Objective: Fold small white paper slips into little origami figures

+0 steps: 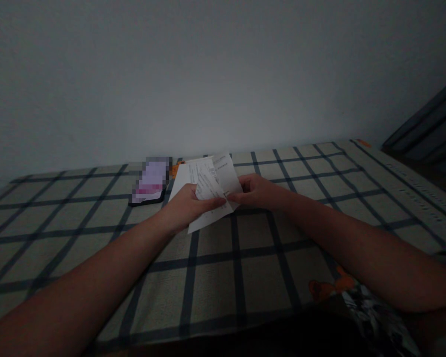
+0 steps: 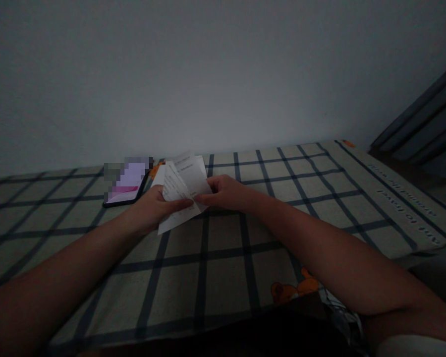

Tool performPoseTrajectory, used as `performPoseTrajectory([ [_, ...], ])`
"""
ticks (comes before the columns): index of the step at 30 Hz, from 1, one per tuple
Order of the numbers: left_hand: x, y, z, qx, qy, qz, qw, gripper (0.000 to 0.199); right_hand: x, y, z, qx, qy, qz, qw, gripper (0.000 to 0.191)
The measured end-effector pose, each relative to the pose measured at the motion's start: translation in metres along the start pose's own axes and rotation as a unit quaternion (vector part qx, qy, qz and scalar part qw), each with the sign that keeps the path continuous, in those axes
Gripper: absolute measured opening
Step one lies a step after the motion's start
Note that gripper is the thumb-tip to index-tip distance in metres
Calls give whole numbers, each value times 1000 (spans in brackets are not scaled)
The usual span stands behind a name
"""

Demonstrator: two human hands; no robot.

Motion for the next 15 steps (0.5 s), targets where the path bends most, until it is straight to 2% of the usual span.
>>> performPoseTrajectory([
  [15, -2, 1, -1, 13, 7, -6, 1000, 35, 0, -1, 0, -1, 9, -8, 1000, 30],
])
Point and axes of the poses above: each hand's wrist, its own x-axis towards the middle knuckle, its own y-axis out of the palm, z = x × y, the point moved 3 cm from there along x, towards the middle knuckle, and after that the axes turned 3 degrees about -x, right-handed, at the moved point
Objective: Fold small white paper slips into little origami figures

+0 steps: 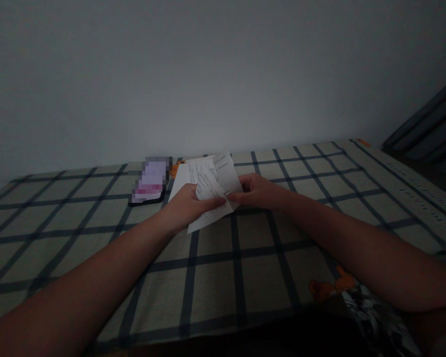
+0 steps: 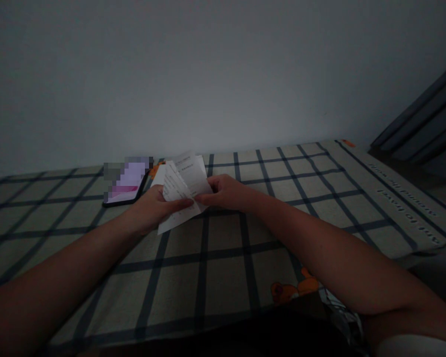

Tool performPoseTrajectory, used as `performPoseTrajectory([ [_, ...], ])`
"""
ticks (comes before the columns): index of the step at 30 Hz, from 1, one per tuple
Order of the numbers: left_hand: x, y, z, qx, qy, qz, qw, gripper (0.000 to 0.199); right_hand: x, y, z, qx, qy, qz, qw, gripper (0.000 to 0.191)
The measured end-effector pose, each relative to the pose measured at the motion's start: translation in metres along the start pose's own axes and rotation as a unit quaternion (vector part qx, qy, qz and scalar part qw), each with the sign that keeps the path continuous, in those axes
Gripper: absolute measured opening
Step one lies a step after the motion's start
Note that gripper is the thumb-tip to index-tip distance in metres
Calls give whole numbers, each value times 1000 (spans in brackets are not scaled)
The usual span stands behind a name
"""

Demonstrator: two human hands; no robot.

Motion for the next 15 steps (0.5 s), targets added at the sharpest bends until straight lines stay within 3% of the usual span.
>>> performPoseTrajectory([
  [7, 0, 1, -2, -9, -13, -3, 1000, 40, -1, 1, 2, -16, -13, 4, 1000, 31],
  [15, -3, 8, -5, -132, -54, -2, 990, 55, -2, 5, 7, 5, -68, -31, 997, 31],
])
Point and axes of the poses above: each hand's wrist, its own x-axis towards the middle knuckle, its own y-axis out of the palm, z = x × y, the point moved 3 cm from there along x, towards the middle knuckle, and after that the axes turned 3 degrees about -x, right-handed, at the moved point
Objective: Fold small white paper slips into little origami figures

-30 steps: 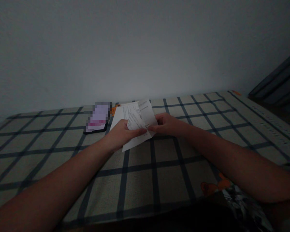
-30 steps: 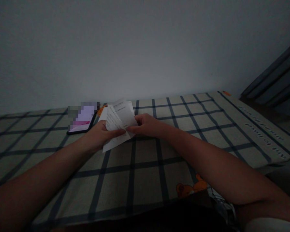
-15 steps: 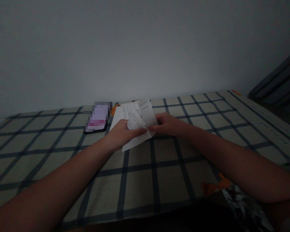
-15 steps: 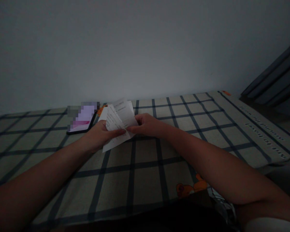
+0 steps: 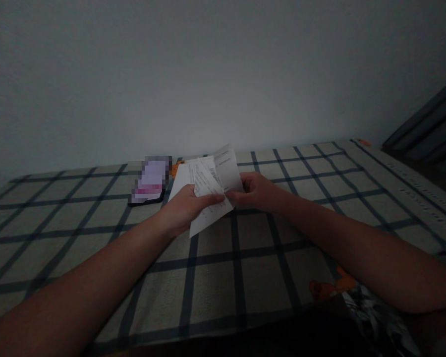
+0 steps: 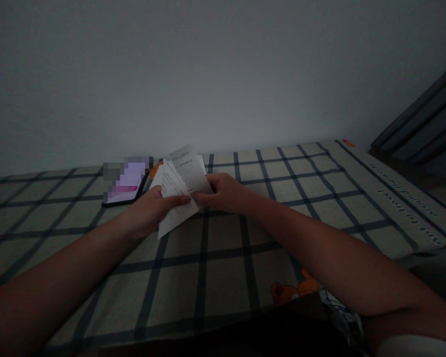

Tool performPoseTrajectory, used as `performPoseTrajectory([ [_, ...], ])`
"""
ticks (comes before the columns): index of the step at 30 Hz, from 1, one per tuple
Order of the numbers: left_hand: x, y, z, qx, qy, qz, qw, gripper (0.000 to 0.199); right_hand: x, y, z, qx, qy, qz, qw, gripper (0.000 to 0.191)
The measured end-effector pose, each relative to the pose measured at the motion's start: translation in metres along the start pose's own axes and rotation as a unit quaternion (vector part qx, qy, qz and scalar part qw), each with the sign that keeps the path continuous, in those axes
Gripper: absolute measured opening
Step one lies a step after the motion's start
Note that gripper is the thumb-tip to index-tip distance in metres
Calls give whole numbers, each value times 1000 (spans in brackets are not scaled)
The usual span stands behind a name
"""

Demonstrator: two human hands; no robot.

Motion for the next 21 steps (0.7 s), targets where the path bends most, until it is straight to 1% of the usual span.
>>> performPoseTrajectory([
  [3, -1, 2, -1, -37, 2, 3, 999, 59, 0, 3, 3, -6, -22, -13, 1000, 31],
  [8, -1, 2, 2, -59, -12, 19, 998, 52, -2, 5, 4, -13, -35, -36, 999, 29],
  [11, -2, 2, 2, -62, -11, 27, 998, 51, -2, 4, 4, 31, -21, -4, 999, 33],
  [15, -4, 2, 2, -55, -10, 33, 998, 42, -2, 1, 4, 84, 31, 44, 995, 35],
  [18, -3, 0, 3, -21, 1, 34, 999, 37, -3, 0, 5, 92, 43, 65, 993, 34],
  [21, -1, -2, 4, 8, 3, 37, 999, 35, -3, -1, 5, 74, 39, 72, 994, 31],
])
Point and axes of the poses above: each hand's wrist, its own x-axis towards the middle knuckle, its own y-axis out of the palm, z = x × y, the point moved 3 cm from there along x, towards the middle knuckle, and after that the axes turned 3 degrees about -x, right-handed, at the moved point
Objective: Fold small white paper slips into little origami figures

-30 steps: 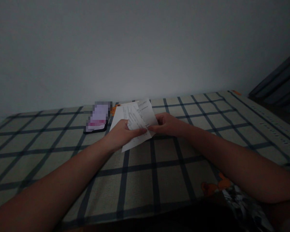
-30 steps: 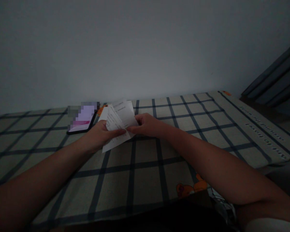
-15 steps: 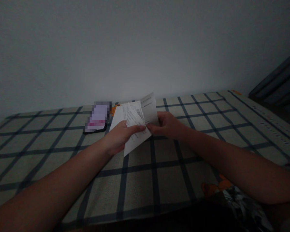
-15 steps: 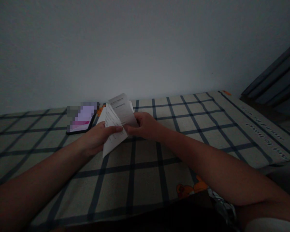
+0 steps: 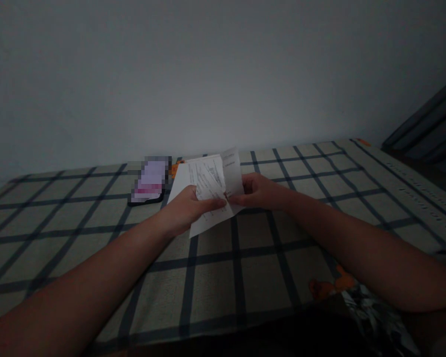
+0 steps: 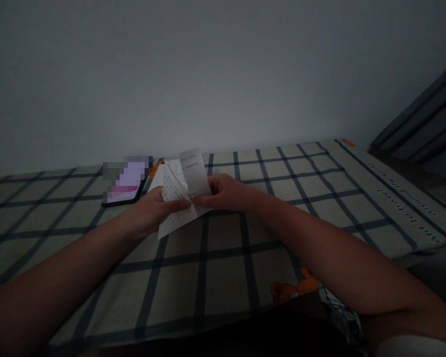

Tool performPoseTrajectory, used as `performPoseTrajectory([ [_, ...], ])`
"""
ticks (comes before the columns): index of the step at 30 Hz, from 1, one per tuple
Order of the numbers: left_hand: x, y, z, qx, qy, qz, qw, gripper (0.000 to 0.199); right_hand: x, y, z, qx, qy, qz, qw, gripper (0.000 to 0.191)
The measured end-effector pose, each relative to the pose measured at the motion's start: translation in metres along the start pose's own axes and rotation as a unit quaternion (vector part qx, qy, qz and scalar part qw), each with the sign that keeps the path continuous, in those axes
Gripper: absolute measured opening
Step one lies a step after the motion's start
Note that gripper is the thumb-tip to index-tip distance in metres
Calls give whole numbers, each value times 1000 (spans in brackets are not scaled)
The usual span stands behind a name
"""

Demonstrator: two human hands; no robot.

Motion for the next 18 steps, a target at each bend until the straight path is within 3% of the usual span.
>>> performPoseTrajectory([
  [11, 2, -1, 2, 14, -24, -2, 1000, 38, 3, -3, -6, -31, -9, 1, 999, 31],
  [18, 2, -1, 0, 21, -4, -3, 1000, 40, 4, -2, -6, -6, -8, -15, 1000, 26],
])
Point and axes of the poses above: each hand's wrist, its own x-axis towards the middle knuckle, its own y-axis out of the palm, z = x × y, the point moved 3 cm from there along x, towards the middle knuckle, and after that the axes turned 3 degrees about -x, right-handed, at the moved point
